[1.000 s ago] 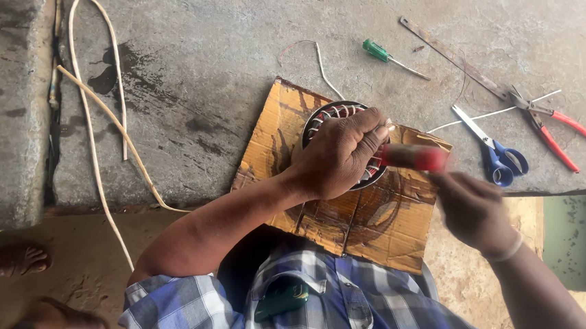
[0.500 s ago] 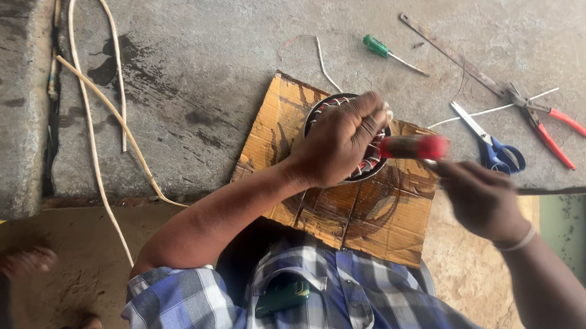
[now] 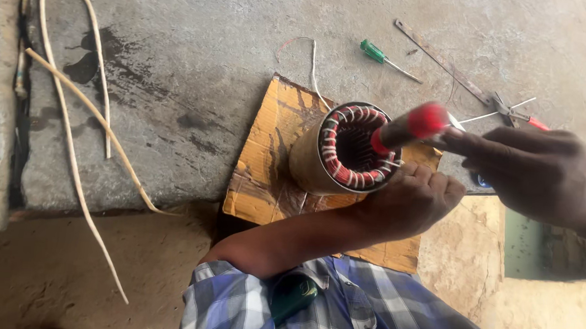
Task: The person secures a motor stator by repeatedly inserting and hammering white tie wires into the slots, then trimming excess wire with scissors. The person uses a hammer, screwdriver, and scissors to adjust and tighten the stator assembly.
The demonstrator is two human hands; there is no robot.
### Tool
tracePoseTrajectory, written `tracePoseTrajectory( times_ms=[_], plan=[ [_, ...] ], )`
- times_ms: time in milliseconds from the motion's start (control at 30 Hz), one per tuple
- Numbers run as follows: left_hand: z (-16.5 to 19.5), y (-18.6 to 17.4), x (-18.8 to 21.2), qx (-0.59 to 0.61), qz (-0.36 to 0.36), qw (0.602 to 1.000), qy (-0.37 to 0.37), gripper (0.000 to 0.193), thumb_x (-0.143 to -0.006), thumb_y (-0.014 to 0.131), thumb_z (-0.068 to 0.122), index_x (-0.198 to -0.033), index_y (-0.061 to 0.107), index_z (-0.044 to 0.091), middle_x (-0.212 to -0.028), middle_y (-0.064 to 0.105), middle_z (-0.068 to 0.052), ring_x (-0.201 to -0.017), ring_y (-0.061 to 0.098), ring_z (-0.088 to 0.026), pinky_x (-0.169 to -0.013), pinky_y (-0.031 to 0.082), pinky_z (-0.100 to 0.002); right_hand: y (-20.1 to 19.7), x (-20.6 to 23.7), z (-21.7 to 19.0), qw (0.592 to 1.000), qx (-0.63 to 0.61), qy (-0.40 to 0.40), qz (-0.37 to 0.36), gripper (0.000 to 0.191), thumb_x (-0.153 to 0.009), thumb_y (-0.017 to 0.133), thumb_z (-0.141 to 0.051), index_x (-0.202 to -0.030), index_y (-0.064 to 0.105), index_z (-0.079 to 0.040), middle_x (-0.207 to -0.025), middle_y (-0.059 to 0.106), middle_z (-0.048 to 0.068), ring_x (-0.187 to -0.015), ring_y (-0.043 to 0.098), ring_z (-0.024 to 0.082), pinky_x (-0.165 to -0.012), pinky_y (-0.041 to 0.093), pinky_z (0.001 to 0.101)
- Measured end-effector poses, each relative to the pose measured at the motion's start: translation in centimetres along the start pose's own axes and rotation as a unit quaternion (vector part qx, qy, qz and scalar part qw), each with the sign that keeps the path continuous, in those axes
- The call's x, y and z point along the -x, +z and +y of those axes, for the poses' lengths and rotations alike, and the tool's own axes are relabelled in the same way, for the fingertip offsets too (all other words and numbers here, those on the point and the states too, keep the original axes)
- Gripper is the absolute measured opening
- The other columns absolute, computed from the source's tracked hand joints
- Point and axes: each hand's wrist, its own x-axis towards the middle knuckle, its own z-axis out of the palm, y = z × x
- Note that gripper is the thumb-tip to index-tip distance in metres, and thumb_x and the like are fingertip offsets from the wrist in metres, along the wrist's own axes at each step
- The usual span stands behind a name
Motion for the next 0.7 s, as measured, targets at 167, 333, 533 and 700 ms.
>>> tracePoseTrajectory(
  times_ms=[167,333,533,700],
  plan=[
    [-0.4,0.1,0.4,0.03,0.025,0.999,-0.013,0.017,-0.091,0.067,0.016,-0.097,0.056,0.003,-0.079,0.055,-0.008,-0.073,0.058,-0.023,-0.066,0.047,-0.04,-1.1,-1.4,-1.2,0.992,0.09,-0.06,-0.072,0.075,-0.076,0.067,-0.013,-0.15,0.059,-0.02,-0.072,0.059,-0.001,-0.059,0.059,0.014,-0.047,0.052,0.0256],
    [-0.9,0.1,0.8,0.058,0.004,0.998,0.007,0.016,-0.088,0.066,0.013,-0.098,0.057,0.003,-0.078,0.055,-0.007,-0.07,0.057,-0.021,-0.063,0.046,-0.039,-1.1,-2.5,-2.0,0.998,0.041,0.001,-0.042,0.066,-0.086,0.068,-0.014,-0.149,0.056,-0.032,-0.072,0.059,0.001,-0.056,0.059,0.014,-0.043,0.052,0.0293],
    [-1.0,-0.5,0.7,0.026,-0.007,1.0,0.01,0.015,-0.09,0.066,0.012,-0.097,0.056,0.002,-0.078,0.054,-0.007,-0.071,0.057,-0.021,-0.065,0.046,-0.038,-1.3,-5.1,-1.7,0.994,0.041,-0.092,-0.04,0.063,-0.093,0.064,-0.017,-0.154,0.046,-0.024,-0.073,0.059,0.001,-0.055,0.057,0.01,-0.042,0.048,0.0252],
    [-0.8,-0.8,0.7,0.013,-0.017,1.0,0.017,0.018,-0.086,0.067,0.014,-0.097,0.057,0.003,-0.077,0.053,-0.006,-0.072,0.056,-0.021,-0.064,0.045,-0.038,-1.1,-5.9,-2.3,0.988,0.089,-0.036,-0.125,0.073,-0.086,0.063,-0.007,-0.155,0.048,-0.026,-0.063,0.057,0.0,-0.043,0.054,0.009,-0.037,0.049,0.0229]
  ],
)
